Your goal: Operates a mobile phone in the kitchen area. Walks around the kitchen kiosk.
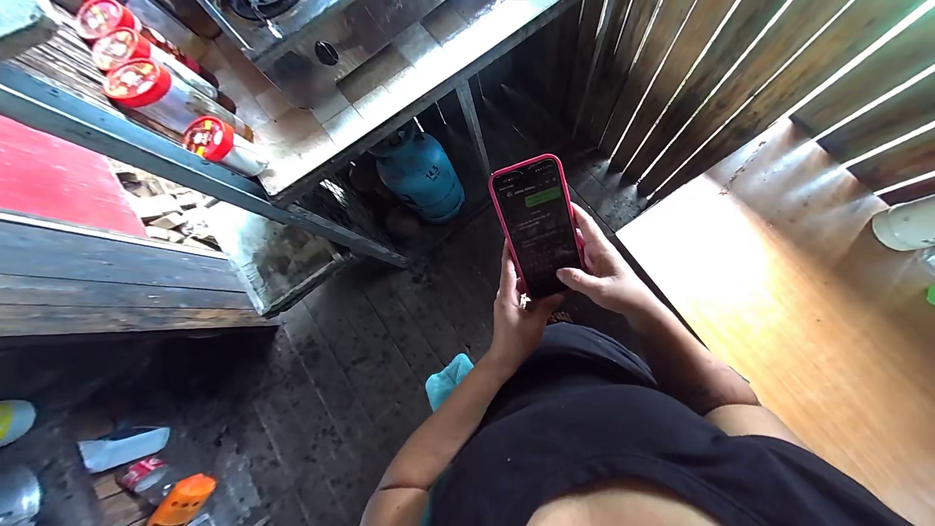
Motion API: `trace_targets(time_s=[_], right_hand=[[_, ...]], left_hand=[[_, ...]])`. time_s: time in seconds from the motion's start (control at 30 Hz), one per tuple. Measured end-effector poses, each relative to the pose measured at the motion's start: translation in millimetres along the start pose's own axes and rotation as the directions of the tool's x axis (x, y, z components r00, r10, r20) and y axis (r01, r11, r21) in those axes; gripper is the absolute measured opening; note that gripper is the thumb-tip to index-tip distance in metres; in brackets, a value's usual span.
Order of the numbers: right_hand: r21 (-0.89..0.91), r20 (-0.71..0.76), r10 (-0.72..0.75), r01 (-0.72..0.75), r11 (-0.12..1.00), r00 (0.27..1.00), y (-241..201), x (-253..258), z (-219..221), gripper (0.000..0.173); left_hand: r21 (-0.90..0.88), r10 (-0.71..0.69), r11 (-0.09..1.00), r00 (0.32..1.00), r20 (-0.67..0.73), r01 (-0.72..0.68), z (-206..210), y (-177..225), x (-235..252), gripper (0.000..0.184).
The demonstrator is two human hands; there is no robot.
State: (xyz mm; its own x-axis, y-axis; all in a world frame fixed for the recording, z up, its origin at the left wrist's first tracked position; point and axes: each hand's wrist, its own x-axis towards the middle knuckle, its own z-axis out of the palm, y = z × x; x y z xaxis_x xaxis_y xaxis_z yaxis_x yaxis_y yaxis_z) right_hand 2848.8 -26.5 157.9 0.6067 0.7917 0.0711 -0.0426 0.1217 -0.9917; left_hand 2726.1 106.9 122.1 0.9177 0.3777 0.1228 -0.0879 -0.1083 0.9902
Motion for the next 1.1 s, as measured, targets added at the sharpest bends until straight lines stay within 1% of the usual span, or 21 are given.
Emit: trace_targets(time_s=[0.07, 0.13, 0.17, 0.27, 0.3, 0.4, 0.5, 0.57, 0.67, 0.73, 0.8, 0.9, 0.97, 1.03, 1.1], right_hand=[[-0.091, -0.051, -0.039, 0.034, 0.995, 0.998, 1, 1, 4, 0.088], [-0.190, -0.099, -0.042, 0.023, 0.982, 0.994, 1, 1, 8, 0.085], [-0.190, -0.088, -0.040, 0.022, 0.982, 0.995, 1, 2, 7, 0.085], [-0.071, 0.017, -0.022, 0.023, 0.997, 1.000, 1, 2, 0, 0.092], [-0.057, 0.035, -0.011, 0.013, 0.998, 0.999, 0, 1, -2, 0.095], [-0.053, 0.029, 0.013, -0.012, 0.999, 0.999, 0, 0, -2, 0.097], [-0.060, 0.013, -0.028, 0.029, 0.998, 1.000, 1, -1, -2, 0.090], [-0.060, -0.033, -0.040, 0.038, 0.997, 0.999, 0, 0, 1, 0.081], [-0.109, -0.113, -0.045, 0.032, 0.994, 0.993, -1, 0, 7, 0.069], [-0.127, -0.129, -0.055, 0.038, 0.991, 0.990, 1, -1, 9, 0.068], [-0.116, -0.136, -0.061, 0.045, 0.992, 0.989, 2, -1, 10, 0.071], [-0.111, -0.180, -0.069, 0.050, 0.993, 0.981, 4, -2, 16, 0.081], [-0.197, -0.227, -0.084, 0.039, 0.980, 0.970, 7, -1, 19, 0.088], [-0.300, -0.276, -0.082, -0.005, 0.954, 0.958, 8, 0, 22, 0.094], [-0.326, -0.288, -0.083, -0.016, 0.945, 0.954, 8, 0, 23, 0.095]], left_hand=[[0.042, 0.041, 0.998, 0.999, -0.006, -0.041, 0, -1, 0, 0.099], [0.053, 0.072, 0.996, 0.997, -0.006, -0.072, -1, -2, 0, 0.098], [0.042, 0.065, 0.997, 0.998, -0.006, -0.065, -1, -2, 1, 0.098], [-0.007, 0.034, 0.999, 0.999, 0.003, -0.034, -2, 0, 1, 0.100], [-0.014, 0.038, 0.999, 0.999, 0.003, -0.038, -2, 0, 1, 0.100], [-0.023, 0.040, 0.999, 0.999, 0.005, -0.040, -2, -1, 0, 0.100], [0.016, 0.040, 0.999, 0.999, 0.013, -0.040, -2, -3, 0, 0.100], [0.038, 0.033, 0.999, 0.999, 0.014, -0.033, -2, -1, -1, 0.100], [0.072, 0.072, 0.995, 0.997, 0.010, -0.073, -2, -1, -2, 0.100], [0.087, 0.090, 0.992, 0.996, 0.004, -0.090, -1, -2, -3, 0.099], [0.128, 0.098, 0.987, 0.995, -0.010, -0.096, -1, -3, -3, 0.099], [0.232, 0.105, 0.968, 0.994, -0.029, -0.095, 1, -5, -4, 0.102], [0.271, 0.110, 0.958, 0.993, -0.038, -0.095, 2, -4, -5, 0.102], [0.282, 0.132, 0.953, 0.990, -0.047, -0.114, 2, -5, -6, 0.099], [0.266, 0.145, 0.956, 0.988, -0.046, -0.128, 1, -6, -6, 0.099]])
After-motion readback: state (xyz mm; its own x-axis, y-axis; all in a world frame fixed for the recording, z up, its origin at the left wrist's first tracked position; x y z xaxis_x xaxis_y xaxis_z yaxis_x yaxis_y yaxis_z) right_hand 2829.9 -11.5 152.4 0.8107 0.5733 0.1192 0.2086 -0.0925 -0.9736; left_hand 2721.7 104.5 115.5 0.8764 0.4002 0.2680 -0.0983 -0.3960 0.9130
